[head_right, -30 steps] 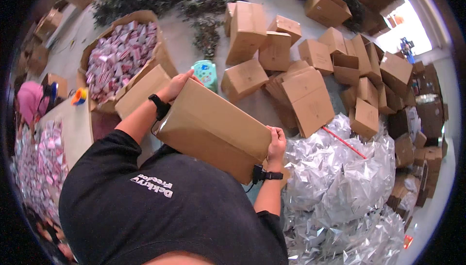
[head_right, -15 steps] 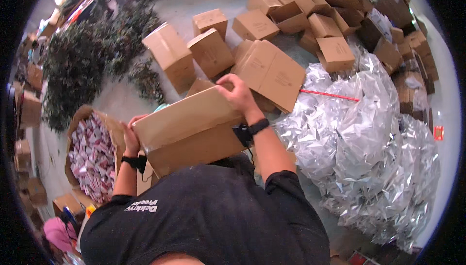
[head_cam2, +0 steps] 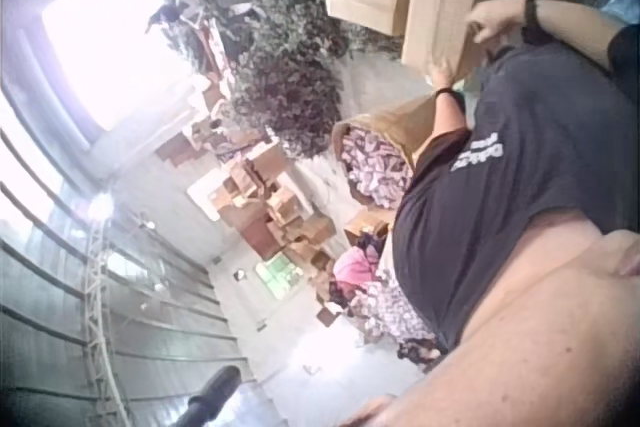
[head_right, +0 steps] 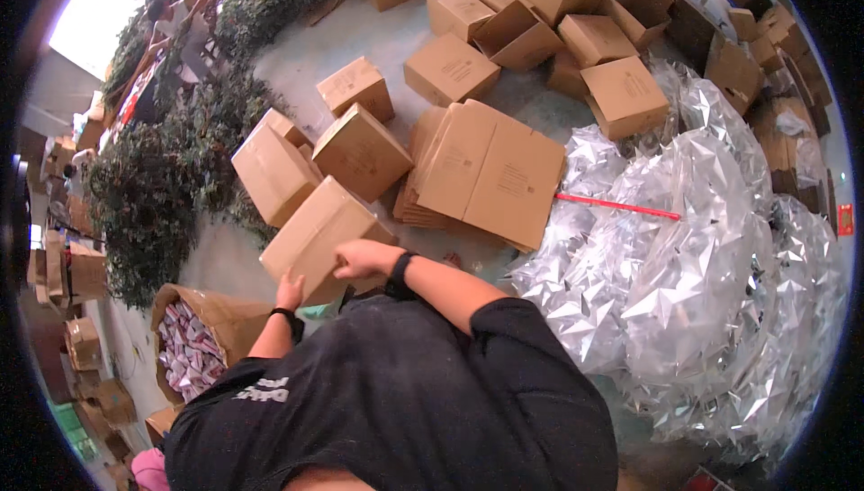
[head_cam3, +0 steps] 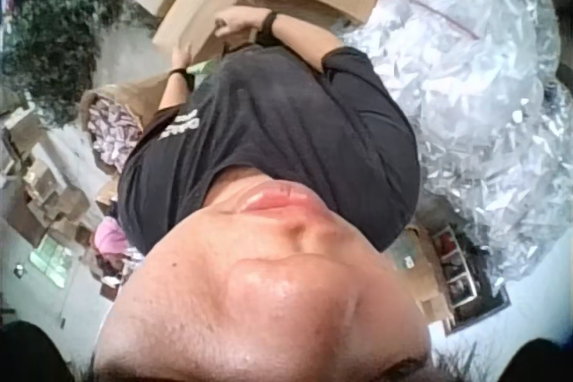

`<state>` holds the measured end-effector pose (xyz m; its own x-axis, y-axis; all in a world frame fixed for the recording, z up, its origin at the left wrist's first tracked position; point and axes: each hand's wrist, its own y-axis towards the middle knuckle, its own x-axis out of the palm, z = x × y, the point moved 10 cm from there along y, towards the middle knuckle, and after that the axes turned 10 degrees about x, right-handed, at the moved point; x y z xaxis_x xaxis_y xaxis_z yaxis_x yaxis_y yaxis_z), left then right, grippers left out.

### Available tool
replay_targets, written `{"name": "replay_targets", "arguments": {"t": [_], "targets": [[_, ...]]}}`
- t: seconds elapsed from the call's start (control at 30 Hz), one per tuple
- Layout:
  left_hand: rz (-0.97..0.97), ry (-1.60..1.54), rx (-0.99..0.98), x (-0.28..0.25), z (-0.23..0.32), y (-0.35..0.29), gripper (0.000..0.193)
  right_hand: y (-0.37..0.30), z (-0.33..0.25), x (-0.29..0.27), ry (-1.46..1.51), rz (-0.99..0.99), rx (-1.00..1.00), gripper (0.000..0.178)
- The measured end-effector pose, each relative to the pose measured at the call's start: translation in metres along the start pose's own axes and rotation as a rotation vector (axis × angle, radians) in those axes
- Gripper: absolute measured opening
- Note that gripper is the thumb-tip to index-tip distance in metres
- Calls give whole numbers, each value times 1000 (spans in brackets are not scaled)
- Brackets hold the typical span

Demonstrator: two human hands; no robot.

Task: Packing small pink packages into cardboard boxes and sealing them with tape.

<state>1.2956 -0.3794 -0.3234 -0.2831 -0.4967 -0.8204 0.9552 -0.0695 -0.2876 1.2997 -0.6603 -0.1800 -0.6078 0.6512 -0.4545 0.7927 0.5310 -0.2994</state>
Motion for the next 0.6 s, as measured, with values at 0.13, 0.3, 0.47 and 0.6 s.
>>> {"name": "replay_targets", "arguments": {"t": [0.13, 0.3, 0.47, 0.6], "targets": [[-102, 268, -23, 41, 63, 65, 69, -61, 99, -38, 52, 26, 166, 33], [-188, 243, -106, 43, 85, 109, 46, -180, 255, -71, -85, 147, 617, 38], [-457, -57, -294, 84, 24, 109, 61, -290, 380, -91, 32, 190, 989, 35], [-861, -86, -541, 149, -22, 57, 83, -387, 419, -107, 699, 505, 1415, 32]]}}
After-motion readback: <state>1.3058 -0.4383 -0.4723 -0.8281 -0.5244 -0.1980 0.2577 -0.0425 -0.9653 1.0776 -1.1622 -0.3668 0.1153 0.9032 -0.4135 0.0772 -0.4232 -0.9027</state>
